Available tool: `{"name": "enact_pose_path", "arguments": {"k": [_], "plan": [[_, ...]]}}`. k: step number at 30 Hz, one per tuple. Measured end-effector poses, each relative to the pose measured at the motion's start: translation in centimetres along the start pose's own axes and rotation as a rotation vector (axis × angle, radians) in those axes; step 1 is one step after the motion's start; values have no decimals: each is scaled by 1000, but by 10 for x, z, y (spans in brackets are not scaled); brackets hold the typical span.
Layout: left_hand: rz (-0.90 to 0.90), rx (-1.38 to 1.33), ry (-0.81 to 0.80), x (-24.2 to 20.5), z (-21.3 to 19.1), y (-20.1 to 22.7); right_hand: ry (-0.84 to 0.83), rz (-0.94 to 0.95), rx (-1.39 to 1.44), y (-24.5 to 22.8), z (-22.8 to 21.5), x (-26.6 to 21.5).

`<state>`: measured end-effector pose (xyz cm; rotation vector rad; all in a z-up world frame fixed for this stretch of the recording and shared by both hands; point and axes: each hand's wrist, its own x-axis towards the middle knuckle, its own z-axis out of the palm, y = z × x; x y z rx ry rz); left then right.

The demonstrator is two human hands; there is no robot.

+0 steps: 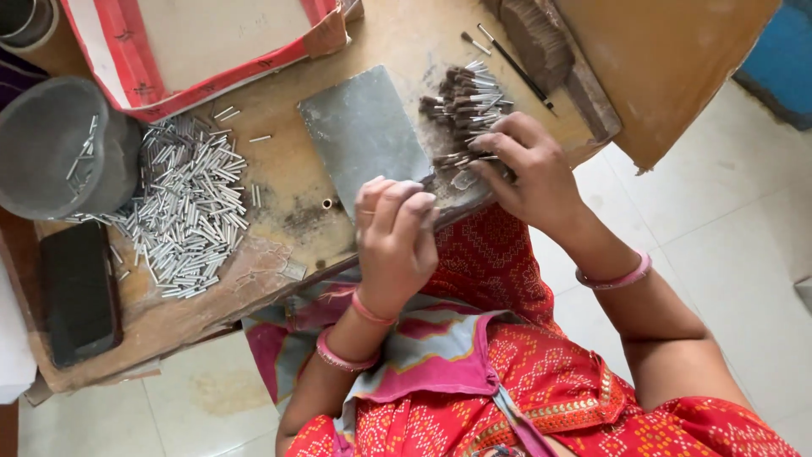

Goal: Assembling small metal pins with brush fibers at a workbench.

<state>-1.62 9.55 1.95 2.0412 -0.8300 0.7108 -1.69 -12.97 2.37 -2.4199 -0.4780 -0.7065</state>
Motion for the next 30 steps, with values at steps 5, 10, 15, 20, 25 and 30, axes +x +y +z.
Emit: {"name": "enact_pose_path", "arguments": {"k": [5, 10, 15, 20, 25, 30], "plan": [[23, 113, -81, 13, 28, 2, 46, 158, 105, 5, -7, -17], [-33, 223, -105, 15, 38, 4, -12, 35, -79, -3, -6, -13], [-32, 203, -97, 9, 34, 1, -83, -53, 53, -1, 1, -6], [-4, 195, -104, 10, 33, 1, -51, -28, 11, -11, 3, 2], [16, 210, -138, 8, 35, -1, -29, 23, 203, 10, -1, -10], [43, 232, -201, 14, 34, 1, -52, 58, 138, 11, -4, 1]]}}
